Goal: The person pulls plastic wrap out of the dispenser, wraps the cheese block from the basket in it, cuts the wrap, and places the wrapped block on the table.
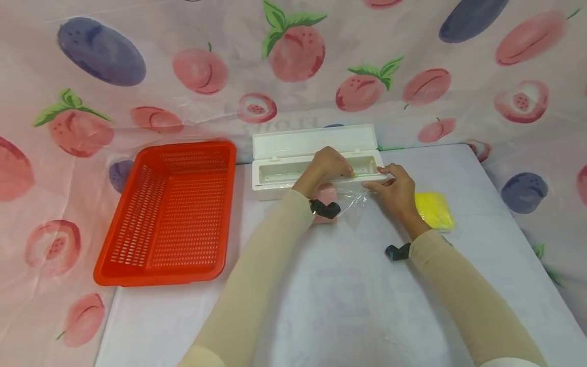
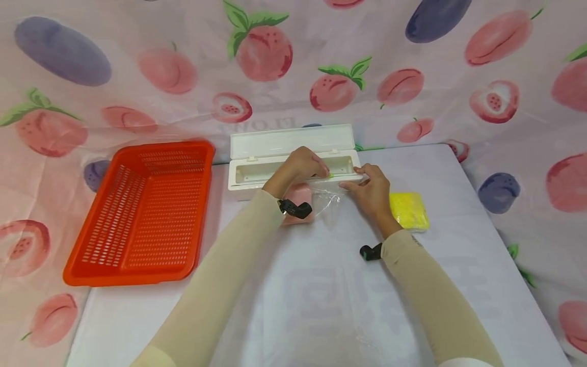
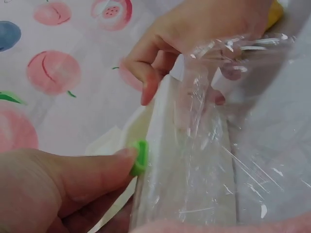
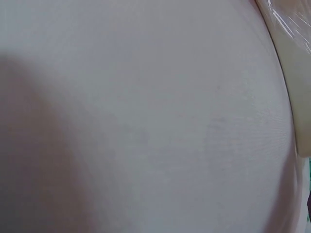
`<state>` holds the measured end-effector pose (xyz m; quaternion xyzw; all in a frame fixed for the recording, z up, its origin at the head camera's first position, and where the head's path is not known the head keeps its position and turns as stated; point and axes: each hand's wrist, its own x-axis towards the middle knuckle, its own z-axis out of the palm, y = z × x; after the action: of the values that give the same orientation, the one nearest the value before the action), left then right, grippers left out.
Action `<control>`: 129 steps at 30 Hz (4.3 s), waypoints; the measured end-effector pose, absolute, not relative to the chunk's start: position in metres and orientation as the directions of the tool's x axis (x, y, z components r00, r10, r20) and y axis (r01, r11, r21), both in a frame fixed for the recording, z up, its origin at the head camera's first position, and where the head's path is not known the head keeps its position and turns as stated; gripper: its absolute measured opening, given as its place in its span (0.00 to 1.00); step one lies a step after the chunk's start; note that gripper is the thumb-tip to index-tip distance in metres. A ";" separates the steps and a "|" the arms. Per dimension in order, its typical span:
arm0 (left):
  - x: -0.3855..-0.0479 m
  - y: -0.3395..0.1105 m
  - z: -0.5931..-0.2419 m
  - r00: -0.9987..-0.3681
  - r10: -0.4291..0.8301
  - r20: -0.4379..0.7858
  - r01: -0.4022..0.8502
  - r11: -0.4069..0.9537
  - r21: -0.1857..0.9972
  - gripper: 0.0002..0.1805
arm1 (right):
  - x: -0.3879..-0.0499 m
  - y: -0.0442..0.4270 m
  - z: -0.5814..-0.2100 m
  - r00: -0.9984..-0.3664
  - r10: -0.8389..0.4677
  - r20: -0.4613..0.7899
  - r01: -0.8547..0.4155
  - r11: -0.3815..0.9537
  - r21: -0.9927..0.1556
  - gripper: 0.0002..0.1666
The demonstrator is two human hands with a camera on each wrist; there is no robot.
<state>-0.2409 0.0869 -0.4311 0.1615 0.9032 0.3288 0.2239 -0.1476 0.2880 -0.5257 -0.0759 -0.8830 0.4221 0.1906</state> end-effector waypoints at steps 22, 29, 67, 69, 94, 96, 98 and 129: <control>-0.232 0.042 -0.425 -0.886 0.399 -0.238 0.160 0.743 0.650 0.02 | -0.147 0.291 -0.523 -0.919 0.308 0.245 0.019 0.657 -0.754 0.27; -0.232 0.039 -0.425 -0.856 0.503 -0.120 0.347 0.730 0.589 0.10 | -0.149 0.290 -0.521 -0.926 0.283 0.250 0.008 0.676 -0.737 0.26; -0.224 -0.022 -0.448 -0.856 0.516 0.022 0.444 0.713 0.542 0.06 | -0.150 0.294 -0.524 -0.933 0.285 0.221 0.024 0.661 -0.750 0.25; -0.222 -0.025 -0.450 -0.873 0.488 0.021 0.411 0.711 0.570 0.06 | -0.149 0.293 -0.524 -0.931 0.289 0.221 0.025 0.657 -0.754 0.25; -0.204 -0.042 -0.447 -0.945 0.320 0.058 0.298 0.779 0.552 0.06 | -0.147 0.289 -0.522 -0.929 0.294 0.225 0.029 0.663 -0.748 0.27; -0.201 -0.043 -0.447 -0.948 0.308 0.076 0.297 0.778 0.554 0.06 | -0.147 0.289 -0.523 -0.926 0.290 0.239 0.014 0.661 -0.750 0.27; -0.198 -0.044 -0.448 -0.955 0.284 0.087 0.283 0.779 0.560 0.05 | -0.148 0.289 -0.524 -0.924 0.286 0.256 -0.005 0.658 -0.753 0.26; -0.197 -0.088 -0.451 -0.992 0.046 0.115 0.112 0.726 0.679 0.12 | -0.147 0.293 -0.529 -0.912 0.330 0.243 0.015 0.619 -0.785 0.27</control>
<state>-0.1973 -0.0878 -0.4508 0.0427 0.9278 0.3680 -0.0449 -0.1466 0.2929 -0.5290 -0.0978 -0.8806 0.4253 0.1850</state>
